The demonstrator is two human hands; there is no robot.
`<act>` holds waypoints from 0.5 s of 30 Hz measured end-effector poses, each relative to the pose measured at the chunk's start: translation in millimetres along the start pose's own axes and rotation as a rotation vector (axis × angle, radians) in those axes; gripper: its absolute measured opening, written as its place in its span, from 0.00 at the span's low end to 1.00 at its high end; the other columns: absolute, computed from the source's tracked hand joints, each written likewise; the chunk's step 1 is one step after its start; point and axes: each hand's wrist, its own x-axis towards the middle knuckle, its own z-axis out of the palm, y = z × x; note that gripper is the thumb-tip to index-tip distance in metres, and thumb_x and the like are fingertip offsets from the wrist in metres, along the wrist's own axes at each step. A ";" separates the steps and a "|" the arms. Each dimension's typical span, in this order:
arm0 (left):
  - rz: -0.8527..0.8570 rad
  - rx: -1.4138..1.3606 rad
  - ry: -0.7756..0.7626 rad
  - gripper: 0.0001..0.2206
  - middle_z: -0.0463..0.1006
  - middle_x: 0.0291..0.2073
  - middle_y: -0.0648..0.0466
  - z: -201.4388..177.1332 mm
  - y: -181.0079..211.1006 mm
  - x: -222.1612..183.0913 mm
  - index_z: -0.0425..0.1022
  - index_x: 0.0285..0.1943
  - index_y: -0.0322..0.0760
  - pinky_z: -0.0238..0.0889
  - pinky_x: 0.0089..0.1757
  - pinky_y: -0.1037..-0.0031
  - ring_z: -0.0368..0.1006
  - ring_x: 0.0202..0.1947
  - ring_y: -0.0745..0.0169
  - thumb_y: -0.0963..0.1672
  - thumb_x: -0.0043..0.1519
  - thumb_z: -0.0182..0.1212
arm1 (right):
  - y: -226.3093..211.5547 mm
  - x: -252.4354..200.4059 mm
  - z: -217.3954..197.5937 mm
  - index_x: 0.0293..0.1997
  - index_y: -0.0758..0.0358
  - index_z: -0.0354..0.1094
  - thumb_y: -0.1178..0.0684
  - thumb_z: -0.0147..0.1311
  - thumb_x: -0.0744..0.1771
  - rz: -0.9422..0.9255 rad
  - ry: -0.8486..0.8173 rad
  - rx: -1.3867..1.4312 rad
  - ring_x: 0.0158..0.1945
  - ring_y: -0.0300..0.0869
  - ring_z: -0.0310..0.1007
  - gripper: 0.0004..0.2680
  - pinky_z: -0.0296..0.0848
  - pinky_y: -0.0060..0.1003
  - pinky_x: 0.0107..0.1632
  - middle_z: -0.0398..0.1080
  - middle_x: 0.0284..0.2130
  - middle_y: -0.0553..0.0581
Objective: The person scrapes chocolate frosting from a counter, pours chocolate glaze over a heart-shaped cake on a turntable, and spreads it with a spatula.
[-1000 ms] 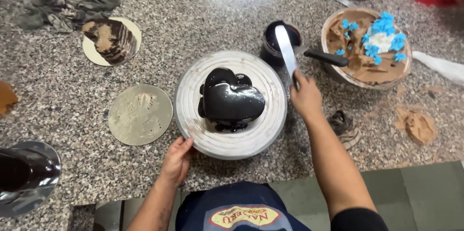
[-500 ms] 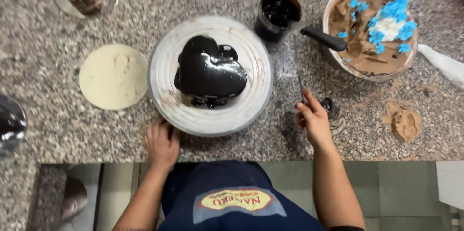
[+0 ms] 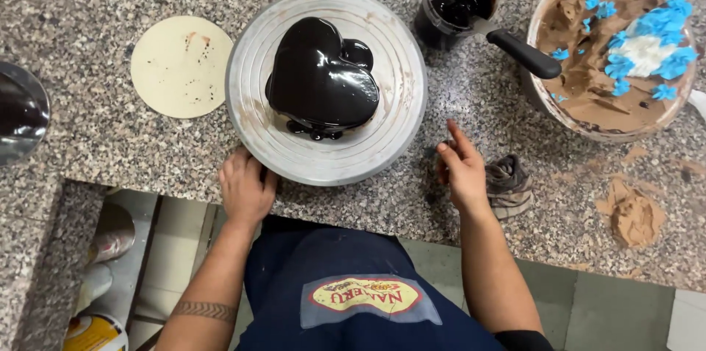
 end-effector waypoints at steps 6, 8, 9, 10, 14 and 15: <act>-0.049 0.027 -0.046 0.22 0.69 0.63 0.44 0.0 1.4 1.2 0.74 0.61 0.33 0.46 0.65 0.52 0.58 0.66 0.42 0.50 0.61 0.61 | -29.1 -1.8 -1.3 0.77 0.61 0.53 0.58 0.53 0.69 -0.007 -0.072 -0.019 0.24 0.31 0.60 0.24 0.60 0.28 0.24 0.64 0.32 0.47; -0.051 0.082 -0.103 0.24 0.68 0.61 0.41 0.8 -0.2 4.3 0.72 0.63 0.30 0.43 0.65 0.52 0.56 0.66 0.42 0.50 0.62 0.61 | -33.4 2.0 -2.3 0.75 0.58 0.53 0.57 0.51 0.68 0.036 0.031 -0.054 0.27 0.31 0.65 0.24 0.63 0.27 0.24 0.69 0.37 0.46; -0.053 0.083 -0.102 0.24 0.68 0.61 0.41 0.8 -0.9 5.2 0.72 0.63 0.30 0.43 0.65 0.52 0.56 0.66 0.42 0.50 0.62 0.61 | -30.4 4.1 -2.8 0.75 0.58 0.53 0.57 0.51 0.68 0.037 0.029 -0.054 0.27 0.31 0.65 0.24 0.63 0.27 0.24 0.69 0.37 0.46; -0.061 0.082 -0.113 0.24 0.68 0.62 0.41 0.9 -1.6 6.0 0.72 0.63 0.30 0.42 0.65 0.53 0.56 0.66 0.42 0.50 0.62 0.61 | -27.2 6.1 -3.4 0.76 0.58 0.53 0.57 0.52 0.69 0.019 0.013 -0.076 0.27 0.31 0.65 0.23 0.63 0.27 0.24 0.68 0.36 0.47; -0.083 0.086 -0.124 0.24 0.69 0.61 0.43 -2.6 3.0 5.1 0.72 0.63 0.32 0.42 0.66 0.54 0.57 0.66 0.44 0.49 0.61 0.61 | -38.7 12.8 6.6 0.76 0.59 0.54 0.57 0.52 0.69 0.032 -0.094 -0.059 0.27 0.31 0.65 0.23 0.63 0.27 0.25 0.67 0.37 0.47; -0.089 0.089 -0.122 0.24 0.69 0.61 0.43 -2.8 3.5 4.9 0.72 0.63 0.32 0.42 0.66 0.54 0.57 0.66 0.44 0.49 0.61 0.61 | -46.8 16.0 9.9 0.76 0.59 0.54 0.57 0.52 0.69 0.033 -0.101 -0.059 0.27 0.31 0.65 0.23 0.63 0.27 0.25 0.67 0.37 0.47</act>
